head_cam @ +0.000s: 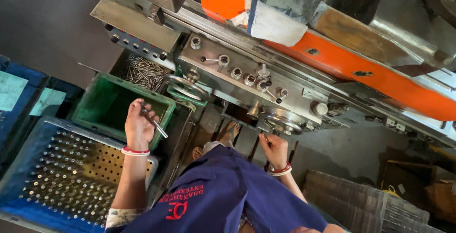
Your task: The person repeatedly picks small metal fasteners from a perforated tray and a green bin, then inserts them into a machine using a T-handle tool. The person operates a lever to process each fastener and returns the tool to the bin, continuing the cycle.
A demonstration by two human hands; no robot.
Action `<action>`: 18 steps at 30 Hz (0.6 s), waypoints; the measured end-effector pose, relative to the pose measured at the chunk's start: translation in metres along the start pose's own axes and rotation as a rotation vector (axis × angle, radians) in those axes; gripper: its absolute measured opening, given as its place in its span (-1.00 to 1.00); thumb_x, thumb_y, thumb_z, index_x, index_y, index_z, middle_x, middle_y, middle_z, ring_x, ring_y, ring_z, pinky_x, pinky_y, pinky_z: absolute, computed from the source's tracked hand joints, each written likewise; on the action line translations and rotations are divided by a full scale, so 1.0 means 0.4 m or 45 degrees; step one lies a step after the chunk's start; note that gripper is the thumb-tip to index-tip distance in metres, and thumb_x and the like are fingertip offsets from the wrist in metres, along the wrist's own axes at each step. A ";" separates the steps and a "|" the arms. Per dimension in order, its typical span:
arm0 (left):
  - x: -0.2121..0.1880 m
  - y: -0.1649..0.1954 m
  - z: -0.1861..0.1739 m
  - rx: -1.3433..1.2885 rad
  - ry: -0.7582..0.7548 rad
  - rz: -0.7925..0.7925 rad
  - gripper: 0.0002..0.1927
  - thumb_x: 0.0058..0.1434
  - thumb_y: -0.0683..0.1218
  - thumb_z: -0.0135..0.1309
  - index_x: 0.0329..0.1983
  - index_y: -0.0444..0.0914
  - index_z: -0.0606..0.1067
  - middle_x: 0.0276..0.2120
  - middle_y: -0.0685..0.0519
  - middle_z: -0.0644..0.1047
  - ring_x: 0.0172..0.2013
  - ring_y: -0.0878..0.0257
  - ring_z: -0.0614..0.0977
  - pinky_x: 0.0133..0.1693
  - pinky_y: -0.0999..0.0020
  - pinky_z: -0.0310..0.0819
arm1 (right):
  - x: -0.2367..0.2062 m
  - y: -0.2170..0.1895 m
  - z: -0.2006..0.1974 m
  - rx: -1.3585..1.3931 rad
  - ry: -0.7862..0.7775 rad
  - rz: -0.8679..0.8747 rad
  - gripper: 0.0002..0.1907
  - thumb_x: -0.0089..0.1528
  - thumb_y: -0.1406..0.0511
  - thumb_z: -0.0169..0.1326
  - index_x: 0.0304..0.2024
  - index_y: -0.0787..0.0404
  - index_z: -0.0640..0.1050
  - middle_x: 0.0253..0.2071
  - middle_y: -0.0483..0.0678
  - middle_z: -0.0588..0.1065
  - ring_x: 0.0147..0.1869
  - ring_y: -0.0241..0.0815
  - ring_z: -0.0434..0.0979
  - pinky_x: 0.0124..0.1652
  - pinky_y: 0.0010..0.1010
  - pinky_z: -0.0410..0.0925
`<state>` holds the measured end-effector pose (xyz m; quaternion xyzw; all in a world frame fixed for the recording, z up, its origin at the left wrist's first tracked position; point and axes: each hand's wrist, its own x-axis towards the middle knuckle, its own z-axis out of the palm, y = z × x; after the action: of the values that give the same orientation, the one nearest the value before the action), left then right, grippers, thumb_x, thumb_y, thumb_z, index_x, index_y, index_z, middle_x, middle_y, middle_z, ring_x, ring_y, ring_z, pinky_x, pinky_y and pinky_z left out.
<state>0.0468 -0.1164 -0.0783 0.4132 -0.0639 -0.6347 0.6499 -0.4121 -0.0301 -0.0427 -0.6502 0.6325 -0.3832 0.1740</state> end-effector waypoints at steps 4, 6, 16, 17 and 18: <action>-0.002 -0.014 0.043 -0.068 -0.107 -0.012 -0.88 0.52 0.05 -0.11 -0.04 -0.01 0.41 -0.31 0.15 0.46 -0.34 0.26 0.46 -0.29 0.28 0.39 | 0.005 0.002 -0.003 -0.009 -0.012 -0.061 -0.64 0.24 0.27 0.24 -0.59 0.29 0.45 -0.63 0.04 0.35 -0.62 -0.08 0.31 -0.54 -0.28 0.16; -0.007 -0.019 0.058 -0.109 -0.163 -0.034 -0.89 0.52 0.04 -0.09 -0.05 -0.03 0.42 -0.30 0.14 0.46 -0.34 0.26 0.45 -0.29 0.29 0.38 | 0.002 0.007 -0.006 -0.018 -0.020 -0.055 -0.63 0.23 0.26 0.24 -0.59 0.29 0.45 -0.64 0.04 0.35 -0.63 -0.06 0.31 -0.55 -0.27 0.15; -0.009 0.007 0.072 -0.098 -0.123 -0.003 -0.87 0.53 0.04 -0.14 -0.07 -0.02 0.42 -0.33 0.14 0.45 -0.37 0.27 0.44 -0.34 0.29 0.35 | -0.030 0.007 -0.023 -0.078 0.031 0.009 -0.54 0.22 0.24 0.25 -0.64 0.33 0.38 -0.67 0.08 0.28 -0.64 0.01 0.25 -0.54 -0.22 0.12; -0.011 0.013 0.073 -0.091 -0.121 0.006 -0.87 0.53 0.03 -0.14 -0.08 -0.02 0.41 -0.33 0.14 0.45 -0.37 0.27 0.44 -0.34 0.30 0.35 | -0.031 0.008 -0.023 -0.094 0.015 0.019 -0.54 0.22 0.23 0.25 -0.65 0.33 0.39 -0.66 0.09 0.29 -0.64 0.02 0.25 -0.54 -0.21 0.12; -0.016 0.019 0.074 -0.083 -0.119 0.015 -0.88 0.52 0.03 -0.14 -0.08 -0.02 0.41 -0.33 0.14 0.45 -0.37 0.27 0.44 -0.34 0.30 0.35 | -0.032 0.011 -0.021 -0.109 -0.001 0.030 -0.53 0.22 0.22 0.26 -0.65 0.34 0.39 -0.66 0.10 0.29 -0.63 0.03 0.25 -0.54 -0.20 0.13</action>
<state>0.0335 -0.1256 -0.0515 0.3612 -0.0759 -0.6511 0.6632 -0.4198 -0.0162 -0.0440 -0.6499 0.6557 -0.3533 0.1508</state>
